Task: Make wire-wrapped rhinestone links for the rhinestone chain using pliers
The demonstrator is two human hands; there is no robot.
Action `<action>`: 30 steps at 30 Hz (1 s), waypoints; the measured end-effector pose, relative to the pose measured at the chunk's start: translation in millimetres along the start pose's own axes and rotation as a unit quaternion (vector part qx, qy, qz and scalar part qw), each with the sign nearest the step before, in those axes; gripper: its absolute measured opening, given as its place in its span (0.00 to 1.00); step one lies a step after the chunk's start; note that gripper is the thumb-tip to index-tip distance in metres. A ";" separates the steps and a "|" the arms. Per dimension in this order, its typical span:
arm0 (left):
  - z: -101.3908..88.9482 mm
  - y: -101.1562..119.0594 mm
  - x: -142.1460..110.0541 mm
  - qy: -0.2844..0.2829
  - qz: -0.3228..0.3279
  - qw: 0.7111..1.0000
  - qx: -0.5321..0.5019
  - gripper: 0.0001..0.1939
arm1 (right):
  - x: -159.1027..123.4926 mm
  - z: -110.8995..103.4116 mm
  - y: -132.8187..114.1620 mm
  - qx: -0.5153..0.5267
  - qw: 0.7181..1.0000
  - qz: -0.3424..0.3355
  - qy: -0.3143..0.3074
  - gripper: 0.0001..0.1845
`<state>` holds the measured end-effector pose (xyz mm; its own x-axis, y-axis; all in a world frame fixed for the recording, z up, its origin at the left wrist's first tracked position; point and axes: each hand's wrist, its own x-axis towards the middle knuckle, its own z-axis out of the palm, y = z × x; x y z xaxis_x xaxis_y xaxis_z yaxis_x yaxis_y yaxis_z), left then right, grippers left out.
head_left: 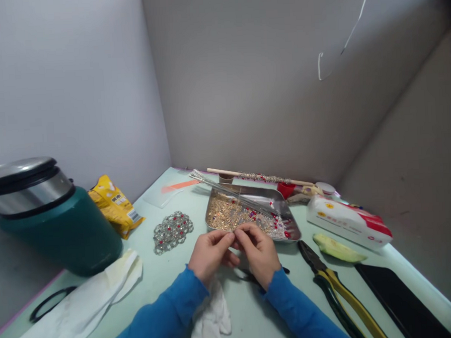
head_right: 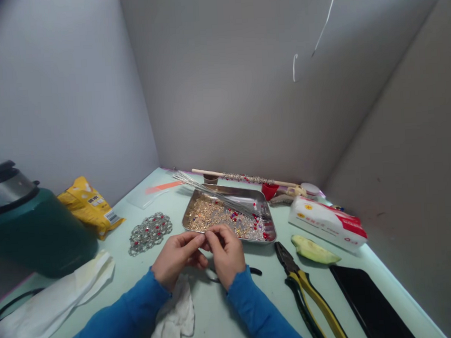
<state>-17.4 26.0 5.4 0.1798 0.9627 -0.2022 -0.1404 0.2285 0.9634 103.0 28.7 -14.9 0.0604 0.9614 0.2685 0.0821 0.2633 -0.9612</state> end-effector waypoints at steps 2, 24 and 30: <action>-0.9 -0.9 1.0 0.046 0.021 0.997 0.063 0.16 | 0.5 -0.6 0.5 -0.002 1.000 0.005 -0.001 0.09; -5.5 1.7 0.2 0.044 0.047 0.998 -0.023 0.17 | -7.7 15.0 -10.7 0.118 0.983 0.137 -0.021 0.12; -5.6 4.1 1.6 0.083 0.062 0.994 0.036 0.16 | -9.8 17.0 -9.9 0.129 0.979 0.158 -0.019 0.11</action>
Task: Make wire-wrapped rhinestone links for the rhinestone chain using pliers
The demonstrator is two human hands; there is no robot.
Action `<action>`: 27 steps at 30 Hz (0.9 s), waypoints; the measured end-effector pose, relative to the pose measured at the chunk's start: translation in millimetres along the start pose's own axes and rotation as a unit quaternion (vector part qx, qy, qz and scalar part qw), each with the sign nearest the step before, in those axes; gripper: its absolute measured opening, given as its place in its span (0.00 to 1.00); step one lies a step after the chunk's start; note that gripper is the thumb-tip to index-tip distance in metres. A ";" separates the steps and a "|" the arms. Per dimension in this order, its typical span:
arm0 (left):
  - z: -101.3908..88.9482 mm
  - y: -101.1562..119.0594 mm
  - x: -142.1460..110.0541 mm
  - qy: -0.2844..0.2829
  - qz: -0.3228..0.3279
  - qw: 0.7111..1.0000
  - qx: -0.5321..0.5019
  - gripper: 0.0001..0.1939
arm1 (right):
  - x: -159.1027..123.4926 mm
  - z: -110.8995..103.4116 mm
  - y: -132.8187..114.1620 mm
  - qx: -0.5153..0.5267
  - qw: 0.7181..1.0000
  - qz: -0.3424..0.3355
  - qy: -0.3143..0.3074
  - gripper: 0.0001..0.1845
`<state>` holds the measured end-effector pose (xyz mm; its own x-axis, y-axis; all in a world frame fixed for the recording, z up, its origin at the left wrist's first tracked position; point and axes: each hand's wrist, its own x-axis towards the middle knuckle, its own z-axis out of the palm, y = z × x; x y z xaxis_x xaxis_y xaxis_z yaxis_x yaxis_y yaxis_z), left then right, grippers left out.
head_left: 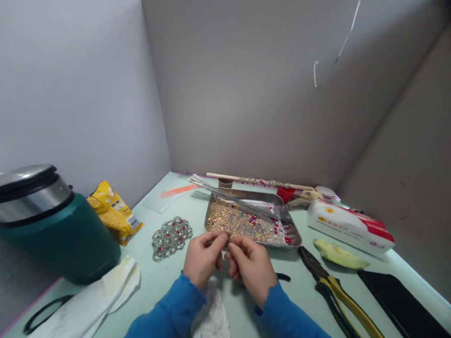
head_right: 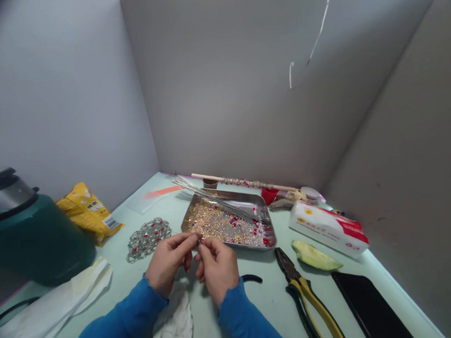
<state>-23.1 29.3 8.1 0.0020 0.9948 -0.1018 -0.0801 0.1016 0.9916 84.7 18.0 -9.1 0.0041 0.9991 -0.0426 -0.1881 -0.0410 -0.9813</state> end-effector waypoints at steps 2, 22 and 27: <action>0.2 1.2 -0.2 -0.004 -0.007 1.000 -0.017 0.15 | -0.1 0.0 0.6 0.018 1.000 0.008 -0.006 0.11; -6.6 0.2 5.6 -0.069 -0.019 0.997 -0.042 0.16 | -1.8 -2.2 -4.6 0.092 0.991 0.069 -0.067 0.17; -7.8 3.7 3.8 -0.073 -0.048 0.994 -0.065 0.15 | 4.5 -10.3 -11.0 -0.058 0.997 -0.038 0.022 0.14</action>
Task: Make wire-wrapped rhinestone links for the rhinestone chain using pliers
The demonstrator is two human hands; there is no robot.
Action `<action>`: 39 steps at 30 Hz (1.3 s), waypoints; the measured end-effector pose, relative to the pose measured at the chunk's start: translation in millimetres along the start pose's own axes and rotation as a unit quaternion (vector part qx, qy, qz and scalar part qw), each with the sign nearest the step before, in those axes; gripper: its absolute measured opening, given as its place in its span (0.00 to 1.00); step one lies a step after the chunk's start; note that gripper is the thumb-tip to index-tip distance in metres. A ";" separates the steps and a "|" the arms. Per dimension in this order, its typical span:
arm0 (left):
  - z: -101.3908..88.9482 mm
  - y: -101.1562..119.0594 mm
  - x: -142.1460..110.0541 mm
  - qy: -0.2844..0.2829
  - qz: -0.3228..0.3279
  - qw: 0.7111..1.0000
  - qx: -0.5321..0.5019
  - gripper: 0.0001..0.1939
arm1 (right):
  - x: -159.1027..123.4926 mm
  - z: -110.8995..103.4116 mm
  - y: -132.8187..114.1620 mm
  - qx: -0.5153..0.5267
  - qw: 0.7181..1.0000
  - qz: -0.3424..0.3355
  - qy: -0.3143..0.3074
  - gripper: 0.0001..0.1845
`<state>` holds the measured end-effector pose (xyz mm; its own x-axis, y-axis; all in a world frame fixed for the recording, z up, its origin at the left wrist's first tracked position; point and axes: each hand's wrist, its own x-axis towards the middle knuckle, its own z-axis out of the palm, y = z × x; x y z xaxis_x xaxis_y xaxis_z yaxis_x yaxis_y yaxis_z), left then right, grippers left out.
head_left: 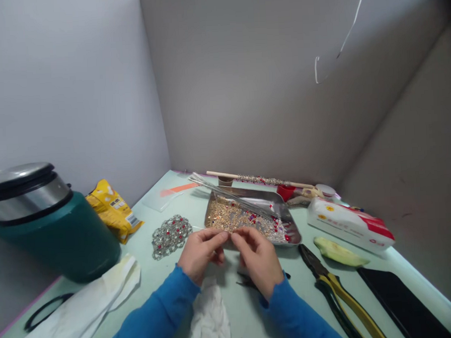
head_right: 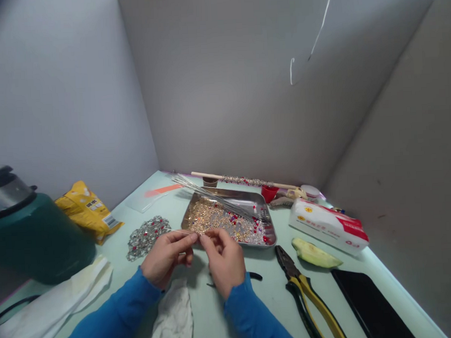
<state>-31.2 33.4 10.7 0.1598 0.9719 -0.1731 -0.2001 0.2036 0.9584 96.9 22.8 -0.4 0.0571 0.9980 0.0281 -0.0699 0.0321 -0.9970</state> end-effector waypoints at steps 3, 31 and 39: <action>2.1 0.8 -2.6 -0.028 -0.031 0.999 -0.020 0.15 | 3.8 -4.4 1.2 0.004 0.999 -0.039 -0.004 0.11; -2.2 -3.4 2.0 -0.058 -0.007 0.998 -0.037 0.18 | -11.3 9.5 16.8 0.104 0.983 0.032 -0.150 0.18; -0.1 -6.9 3.4 -0.046 -0.009 0.998 -0.036 0.19 | -7.5 10.7 28.4 0.111 0.987 0.035 -0.107 0.18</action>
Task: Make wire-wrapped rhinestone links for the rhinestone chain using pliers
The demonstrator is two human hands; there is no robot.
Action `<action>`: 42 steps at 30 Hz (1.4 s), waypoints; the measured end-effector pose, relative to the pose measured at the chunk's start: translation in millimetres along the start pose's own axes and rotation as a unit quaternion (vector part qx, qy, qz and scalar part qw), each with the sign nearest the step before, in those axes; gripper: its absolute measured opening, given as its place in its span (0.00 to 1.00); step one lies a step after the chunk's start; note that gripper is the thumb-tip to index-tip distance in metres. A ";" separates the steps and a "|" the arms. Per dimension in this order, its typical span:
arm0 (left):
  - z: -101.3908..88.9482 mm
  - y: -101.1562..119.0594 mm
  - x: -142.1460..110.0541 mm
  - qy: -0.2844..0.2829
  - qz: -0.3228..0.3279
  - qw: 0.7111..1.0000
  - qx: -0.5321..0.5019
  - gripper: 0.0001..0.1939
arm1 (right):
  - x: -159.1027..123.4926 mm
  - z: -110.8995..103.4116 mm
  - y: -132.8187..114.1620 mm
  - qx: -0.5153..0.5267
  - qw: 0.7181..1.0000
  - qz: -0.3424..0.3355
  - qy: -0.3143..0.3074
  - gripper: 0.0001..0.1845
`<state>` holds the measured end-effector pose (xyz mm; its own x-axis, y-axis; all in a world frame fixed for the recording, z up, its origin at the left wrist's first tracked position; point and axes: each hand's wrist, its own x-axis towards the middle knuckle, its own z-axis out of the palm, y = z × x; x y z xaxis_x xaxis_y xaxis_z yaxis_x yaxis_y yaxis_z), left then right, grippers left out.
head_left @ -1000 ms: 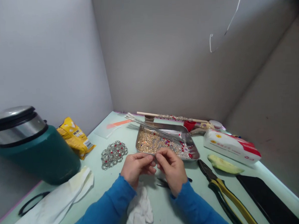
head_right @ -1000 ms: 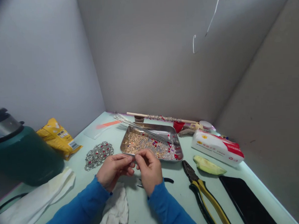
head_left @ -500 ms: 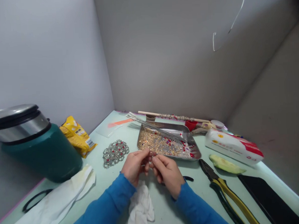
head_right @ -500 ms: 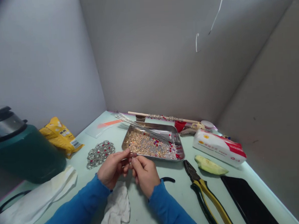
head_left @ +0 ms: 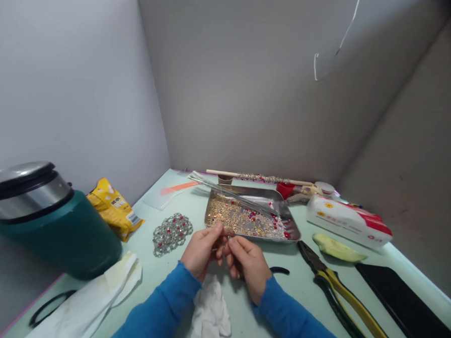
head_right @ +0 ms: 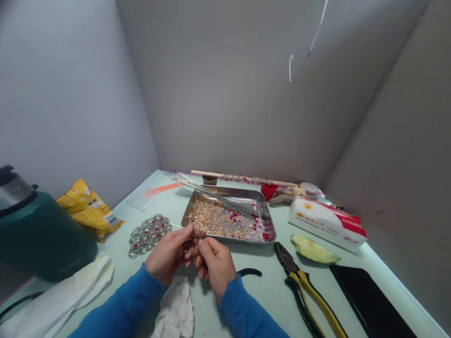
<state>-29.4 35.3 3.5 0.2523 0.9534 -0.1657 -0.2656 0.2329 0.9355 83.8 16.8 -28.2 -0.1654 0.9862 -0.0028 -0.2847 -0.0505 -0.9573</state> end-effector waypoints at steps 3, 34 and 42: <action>0.1 1.7 -0.6 -0.020 -0.010 1.000 0.010 0.17 | 0.5 -0.6 1.0 0.020 1.000 0.002 -0.004 0.18; 0.8 0.5 -4.0 -0.006 0.027 1.000 0.012 0.13 | 4.2 -11.0 -15.0 -0.048 0.991 -0.079 0.100 0.12; 1.7 -0.4 -2.7 0.041 0.018 0.999 -0.006 0.15 | -0.2 -5.0 -12.0 -0.146 0.985 -0.069 0.054 0.15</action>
<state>-28.3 32.3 4.0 0.1653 0.9737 -0.1567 -0.2854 0.1994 0.9374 92.0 18.0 -18.1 -0.0387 0.9924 0.1169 -0.0101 0.1166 -0.9931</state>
